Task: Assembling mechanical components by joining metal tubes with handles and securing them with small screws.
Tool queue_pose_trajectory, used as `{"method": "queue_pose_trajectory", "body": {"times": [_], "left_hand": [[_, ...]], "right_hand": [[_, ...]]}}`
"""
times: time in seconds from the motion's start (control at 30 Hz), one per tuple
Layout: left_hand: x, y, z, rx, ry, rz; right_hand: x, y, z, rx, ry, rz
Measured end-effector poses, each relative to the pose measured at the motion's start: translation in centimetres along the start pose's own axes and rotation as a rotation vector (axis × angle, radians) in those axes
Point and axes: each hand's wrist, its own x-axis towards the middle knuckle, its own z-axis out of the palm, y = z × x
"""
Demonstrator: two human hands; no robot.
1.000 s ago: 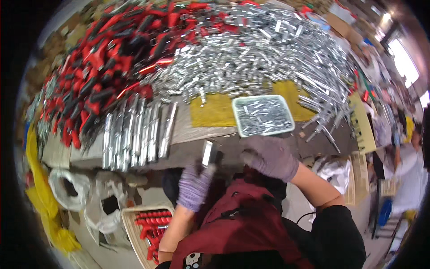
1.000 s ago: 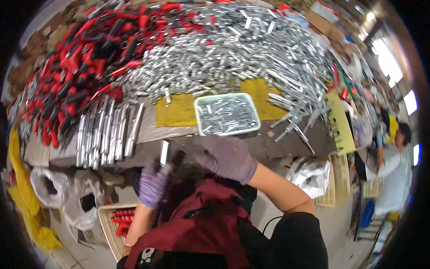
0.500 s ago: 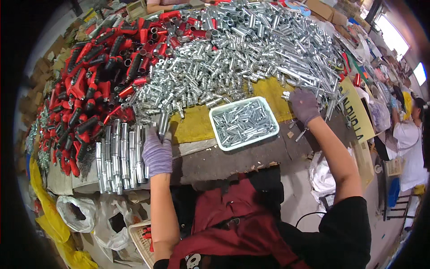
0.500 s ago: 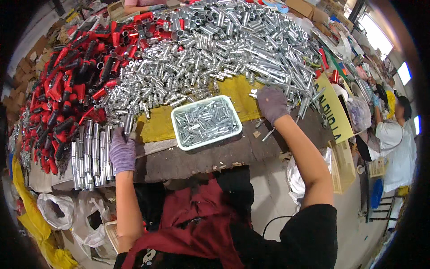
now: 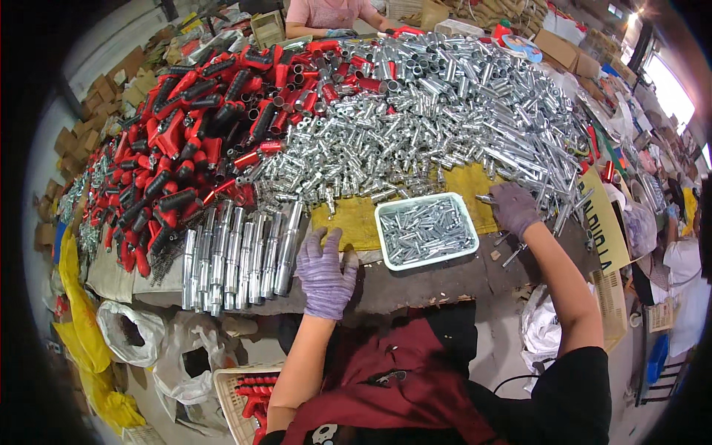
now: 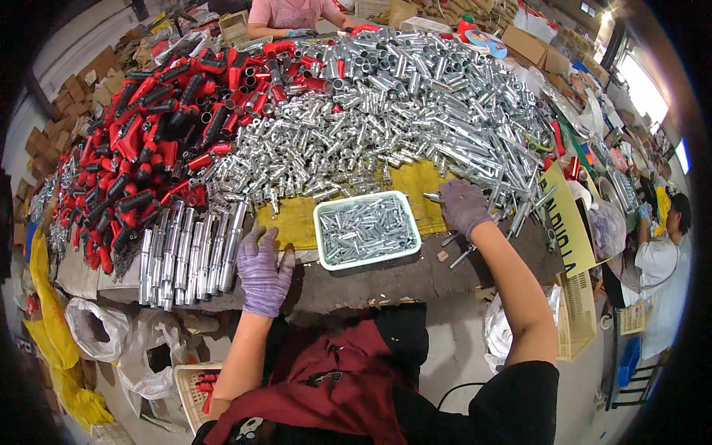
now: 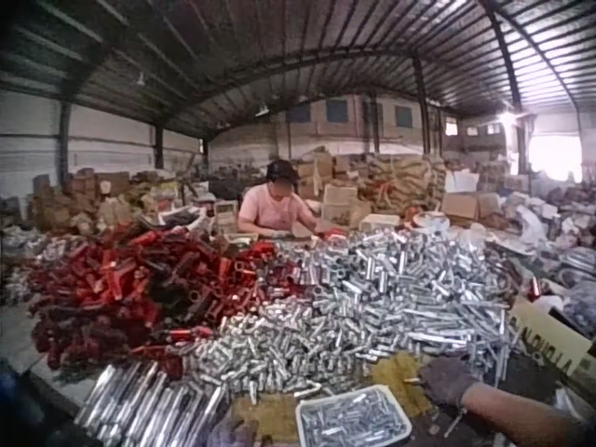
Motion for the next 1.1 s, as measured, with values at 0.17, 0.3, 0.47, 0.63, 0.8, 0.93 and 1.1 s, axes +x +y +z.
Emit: {"method": "queue_pose_trajectory", "body": {"times": [0.17, 0.3, 0.47, 0.63, 0.8, 0.93, 1.1], "left_hand": [[-0.6, -1.3, -0.8, 0.031, 0.073, 0.012], [2.0, -3.1, -2.9, 0.388, -0.043, -0.114], [2.1, -5.3, -2.3, 0.448, -0.321, -0.247], [0.2, -5.5, -2.4, 0.469, -0.298, -0.237], [0.6, -2.5, -5.6, 0.220, -0.145, -0.215], [-1.8, 4.3, -6.9, -0.579, -0.156, 0.048], [-4.0, 6.4, -6.0, -0.949, -0.250, -0.076]], "right_hand": [[-0.1, -0.9, -0.2, 0.114, 0.118, 0.084], [-0.8, -1.6, -1.8, 0.307, 0.324, 0.128], [-0.5, -4.5, -4.3, 0.658, 0.489, 0.009], [-1.6, -8.4, -7.4, 0.698, 0.522, -0.087], [-4.5, -11.9, -10.0, 0.837, 0.056, 0.068], [-8.5, -16.3, -10.0, 0.910, -0.105, -0.335], [-10.4, -18.1, -8.5, 1.331, -0.347, -0.245]]}}
